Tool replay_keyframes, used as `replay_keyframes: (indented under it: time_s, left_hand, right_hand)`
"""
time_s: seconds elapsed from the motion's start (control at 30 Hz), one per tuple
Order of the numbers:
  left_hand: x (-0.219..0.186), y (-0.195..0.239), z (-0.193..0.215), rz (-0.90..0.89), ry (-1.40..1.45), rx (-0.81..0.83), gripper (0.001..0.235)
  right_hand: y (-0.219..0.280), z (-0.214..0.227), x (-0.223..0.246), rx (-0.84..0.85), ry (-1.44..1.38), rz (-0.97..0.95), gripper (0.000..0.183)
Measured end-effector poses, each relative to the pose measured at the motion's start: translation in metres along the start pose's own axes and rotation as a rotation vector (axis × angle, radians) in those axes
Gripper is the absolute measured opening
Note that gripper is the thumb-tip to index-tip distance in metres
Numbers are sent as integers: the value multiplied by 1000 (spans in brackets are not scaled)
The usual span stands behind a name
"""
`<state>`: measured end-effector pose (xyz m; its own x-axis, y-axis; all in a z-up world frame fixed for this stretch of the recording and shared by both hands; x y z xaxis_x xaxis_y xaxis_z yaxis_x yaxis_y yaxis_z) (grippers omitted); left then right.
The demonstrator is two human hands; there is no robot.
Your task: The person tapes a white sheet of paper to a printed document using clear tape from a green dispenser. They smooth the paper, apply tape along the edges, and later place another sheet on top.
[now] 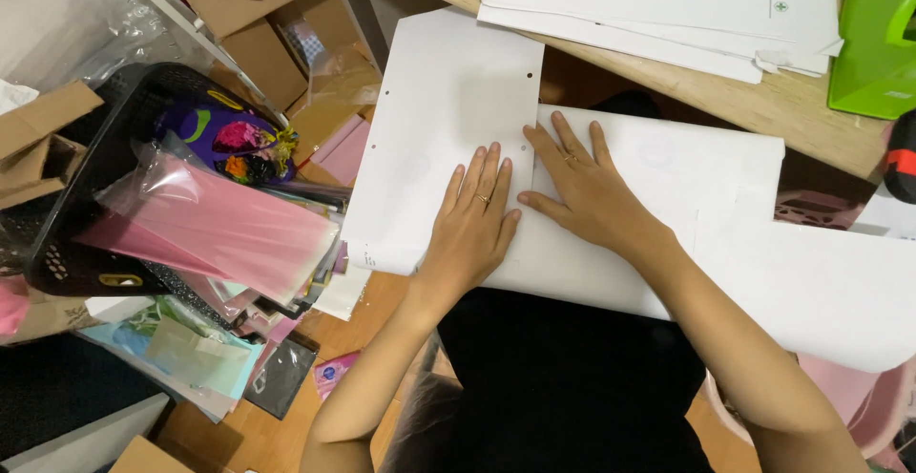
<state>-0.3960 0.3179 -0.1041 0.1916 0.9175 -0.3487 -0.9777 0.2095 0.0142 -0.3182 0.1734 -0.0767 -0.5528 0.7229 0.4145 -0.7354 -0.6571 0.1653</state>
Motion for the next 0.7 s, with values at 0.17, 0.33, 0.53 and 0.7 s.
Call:
replay_keyframes:
  time_s: [0.17,0.33,0.53,0.7]
  left_hand:
    - [2,-2,1,-9,0,16,63]
    - [5,-4,-1,-26,-16,18,63]
    - [5,-1,-11,-11,-36,4,61]
    - [8,2,-22,-25,-78,-52,61]
  right_hand:
    - [-1,-4,-2,-12,30,-5,77]
    - [-3,-9,-7,-30,23,-15,78]
    - [-6,-11,-13,-50,77,2,80]
    - [-2,-9,-9,-40,78,8,80]
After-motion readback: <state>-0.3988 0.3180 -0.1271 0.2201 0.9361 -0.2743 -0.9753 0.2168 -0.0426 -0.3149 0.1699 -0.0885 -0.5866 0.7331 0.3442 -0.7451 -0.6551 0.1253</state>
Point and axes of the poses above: each hand's wrist, its own y-axis away from the middle knuckle, its own z-axis out of the back of the hand, x = y × z, the point moved 3 cm from there along -y, towards the middle knuckle, and after that the axes turned 3 degrees about -y, right-handed, at the moved point
